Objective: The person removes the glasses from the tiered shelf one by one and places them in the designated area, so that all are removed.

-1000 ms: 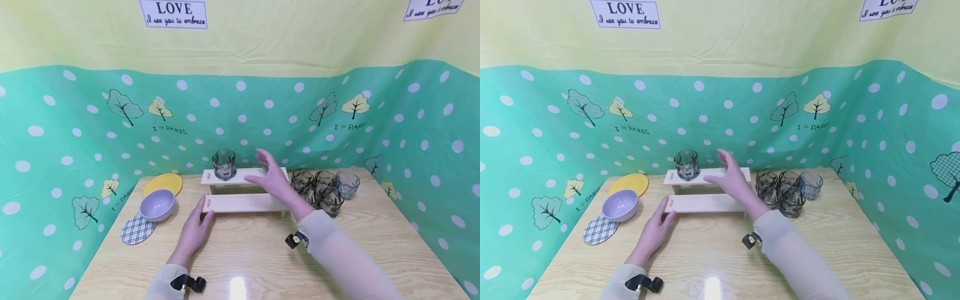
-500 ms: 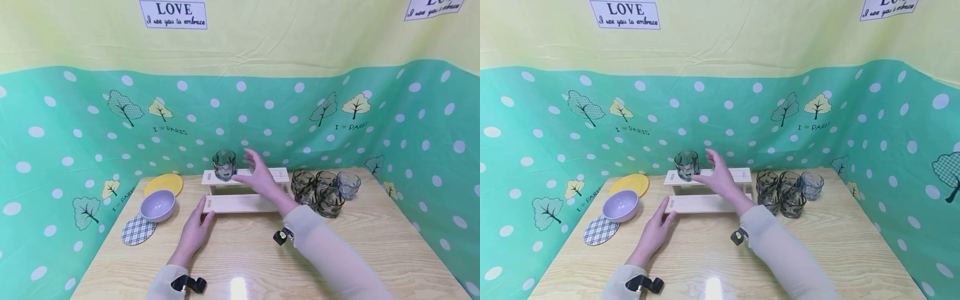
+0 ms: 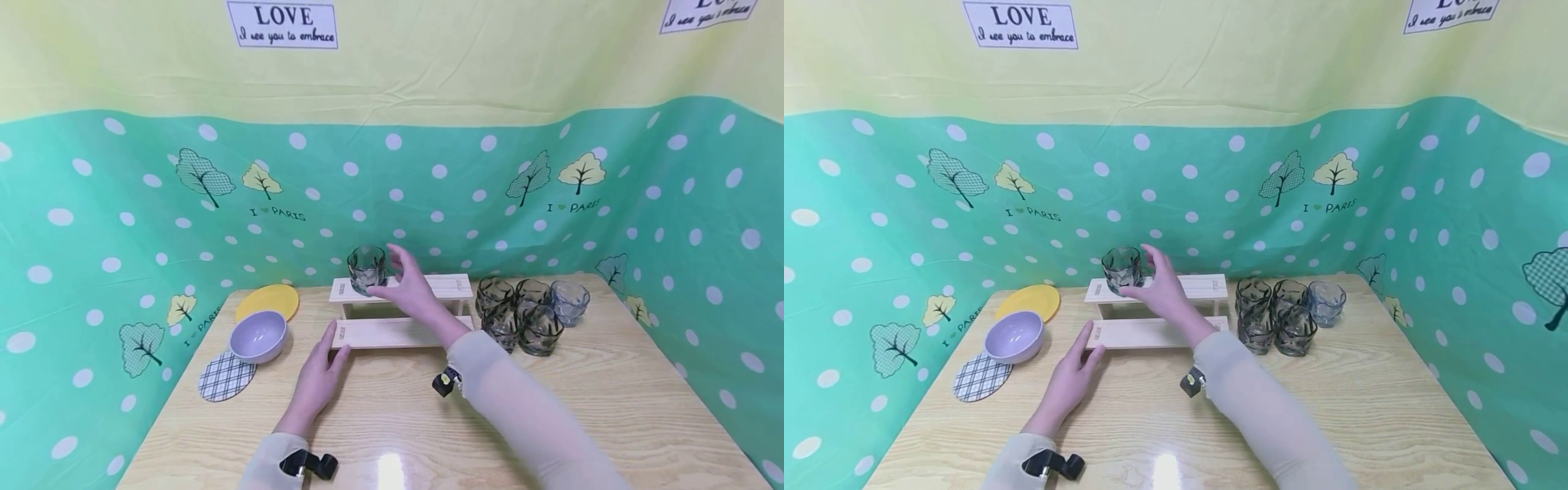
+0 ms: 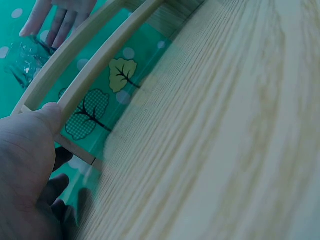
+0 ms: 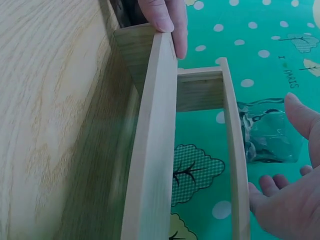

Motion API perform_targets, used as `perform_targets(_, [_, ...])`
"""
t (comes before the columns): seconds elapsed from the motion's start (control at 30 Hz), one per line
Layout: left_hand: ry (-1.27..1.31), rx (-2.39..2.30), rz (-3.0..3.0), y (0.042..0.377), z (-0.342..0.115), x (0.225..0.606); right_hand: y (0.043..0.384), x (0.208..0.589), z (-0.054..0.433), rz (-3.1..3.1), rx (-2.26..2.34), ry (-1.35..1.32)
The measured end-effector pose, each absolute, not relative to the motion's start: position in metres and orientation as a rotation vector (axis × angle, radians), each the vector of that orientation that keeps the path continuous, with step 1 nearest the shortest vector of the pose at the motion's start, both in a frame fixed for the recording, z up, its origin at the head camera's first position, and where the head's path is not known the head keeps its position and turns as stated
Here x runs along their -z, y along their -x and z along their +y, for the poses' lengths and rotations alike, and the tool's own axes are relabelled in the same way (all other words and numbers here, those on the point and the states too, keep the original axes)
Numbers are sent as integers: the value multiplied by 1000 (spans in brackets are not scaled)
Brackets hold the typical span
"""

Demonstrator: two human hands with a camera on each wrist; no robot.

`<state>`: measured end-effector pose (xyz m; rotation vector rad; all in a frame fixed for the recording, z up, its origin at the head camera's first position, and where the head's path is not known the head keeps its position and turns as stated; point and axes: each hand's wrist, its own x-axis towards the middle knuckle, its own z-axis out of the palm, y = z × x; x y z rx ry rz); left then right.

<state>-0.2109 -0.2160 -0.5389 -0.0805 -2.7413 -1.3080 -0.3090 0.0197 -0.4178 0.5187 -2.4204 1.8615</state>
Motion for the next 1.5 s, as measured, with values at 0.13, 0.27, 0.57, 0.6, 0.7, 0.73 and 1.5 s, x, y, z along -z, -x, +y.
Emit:
perform_targets(0.13, [80,1312,-2738,211,-216,540,311,420,15,-2401,-1880,-526])
perform_targets(0.27, [75,1312,-2732,211,-217,540,311,421,9,-2394,-1895,-516])
perform_targets(0.57, [67,1322,-2737,210,-217,539,314,424,3,-2409,-1877,-495])
perform_targets(0.6, [71,1323,-2733,210,-217,539,315,424,2,-2413,-1873,-491])
perform_targets(0.7, [83,1322,-2720,210,-216,540,316,425,2,-2421,-1867,-479])
perform_targets(0.73, [87,1320,-2718,210,-216,540,317,425,2,-2423,-1867,-476])
perform_targets(1.5, [86,1306,-2732,211,-216,539,319,424,-6,-2549,-1699,-403])
